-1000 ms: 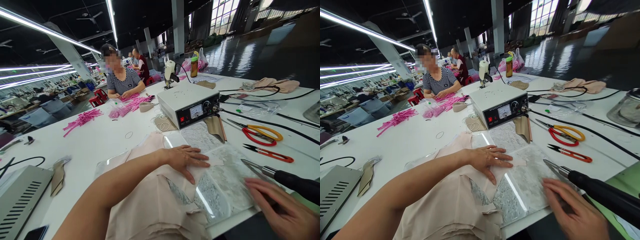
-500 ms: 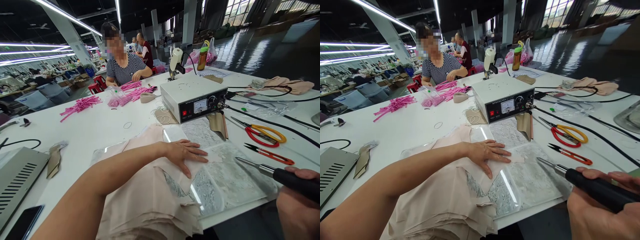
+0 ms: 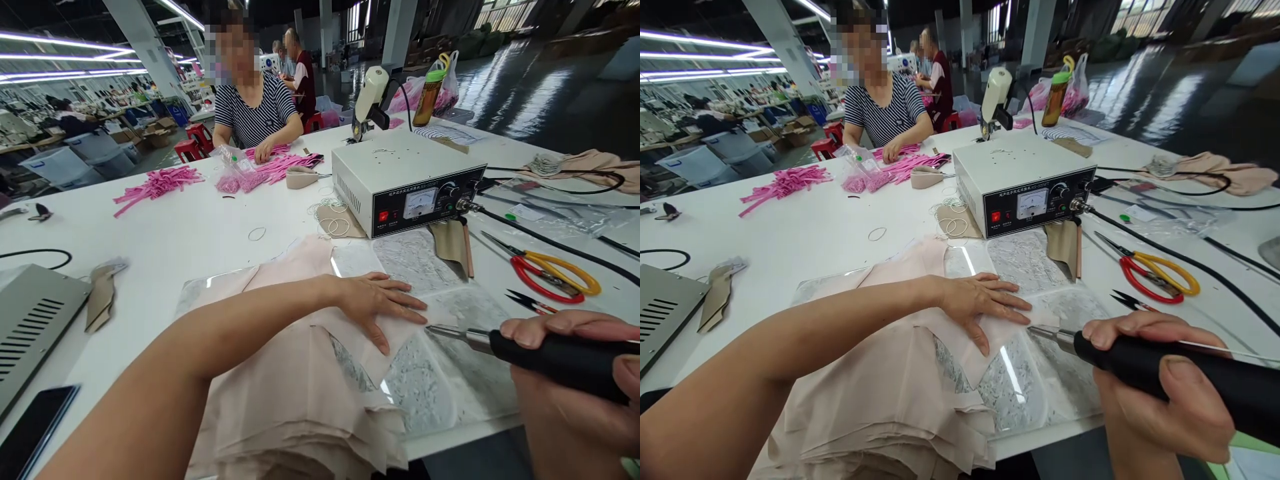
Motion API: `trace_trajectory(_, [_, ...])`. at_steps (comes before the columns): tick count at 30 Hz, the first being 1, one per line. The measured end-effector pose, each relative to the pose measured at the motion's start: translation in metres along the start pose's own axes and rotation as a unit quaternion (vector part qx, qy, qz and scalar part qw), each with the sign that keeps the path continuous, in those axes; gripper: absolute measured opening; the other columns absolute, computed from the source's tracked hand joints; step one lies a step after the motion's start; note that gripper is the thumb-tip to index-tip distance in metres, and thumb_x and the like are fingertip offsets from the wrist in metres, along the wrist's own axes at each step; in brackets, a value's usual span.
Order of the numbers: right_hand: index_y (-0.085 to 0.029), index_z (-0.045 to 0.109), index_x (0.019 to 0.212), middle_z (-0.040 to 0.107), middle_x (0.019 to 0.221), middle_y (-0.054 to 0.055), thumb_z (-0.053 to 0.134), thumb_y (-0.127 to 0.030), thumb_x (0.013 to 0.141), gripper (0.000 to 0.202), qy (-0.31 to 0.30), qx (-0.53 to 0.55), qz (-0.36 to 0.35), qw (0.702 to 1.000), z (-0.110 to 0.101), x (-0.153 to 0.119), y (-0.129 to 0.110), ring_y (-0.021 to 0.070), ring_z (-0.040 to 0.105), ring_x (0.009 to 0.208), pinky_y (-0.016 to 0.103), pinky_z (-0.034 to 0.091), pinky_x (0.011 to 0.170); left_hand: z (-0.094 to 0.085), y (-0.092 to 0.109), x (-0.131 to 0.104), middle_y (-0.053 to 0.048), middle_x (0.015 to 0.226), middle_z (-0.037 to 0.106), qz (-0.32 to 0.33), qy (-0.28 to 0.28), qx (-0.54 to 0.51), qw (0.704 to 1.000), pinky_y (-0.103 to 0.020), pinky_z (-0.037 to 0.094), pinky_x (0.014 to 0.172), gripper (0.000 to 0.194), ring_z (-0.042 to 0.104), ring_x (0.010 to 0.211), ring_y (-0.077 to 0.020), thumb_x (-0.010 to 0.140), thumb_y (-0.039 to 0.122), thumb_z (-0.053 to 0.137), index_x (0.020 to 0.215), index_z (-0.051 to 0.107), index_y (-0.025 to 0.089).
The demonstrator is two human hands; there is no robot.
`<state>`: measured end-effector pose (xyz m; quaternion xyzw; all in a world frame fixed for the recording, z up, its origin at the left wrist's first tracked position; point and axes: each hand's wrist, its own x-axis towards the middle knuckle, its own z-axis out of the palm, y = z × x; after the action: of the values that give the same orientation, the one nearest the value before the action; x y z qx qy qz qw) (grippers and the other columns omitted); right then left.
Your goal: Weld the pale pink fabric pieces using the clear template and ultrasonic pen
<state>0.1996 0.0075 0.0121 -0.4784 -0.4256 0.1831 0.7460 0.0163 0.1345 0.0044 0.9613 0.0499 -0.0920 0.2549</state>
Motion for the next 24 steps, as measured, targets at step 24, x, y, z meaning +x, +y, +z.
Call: trace_trajectory(24, [-0.023,0.051,0.063,0.042,0.057,-0.002,0.044,-0.019,0.055,0.012,0.021,0.064,0.032,0.997,0.0102,0.0040,0.0001,0.0163,0.045,0.046,0.036,0.038,0.045,-0.0006,0.0013,0.0012,0.002,0.151,0.027,-0.002,-0.008,0.025,1.000,-0.047,0.004,0.115,0.076,0.011,0.143,-0.0273,0.076,0.059,0.058,0.142,0.036,0.028])
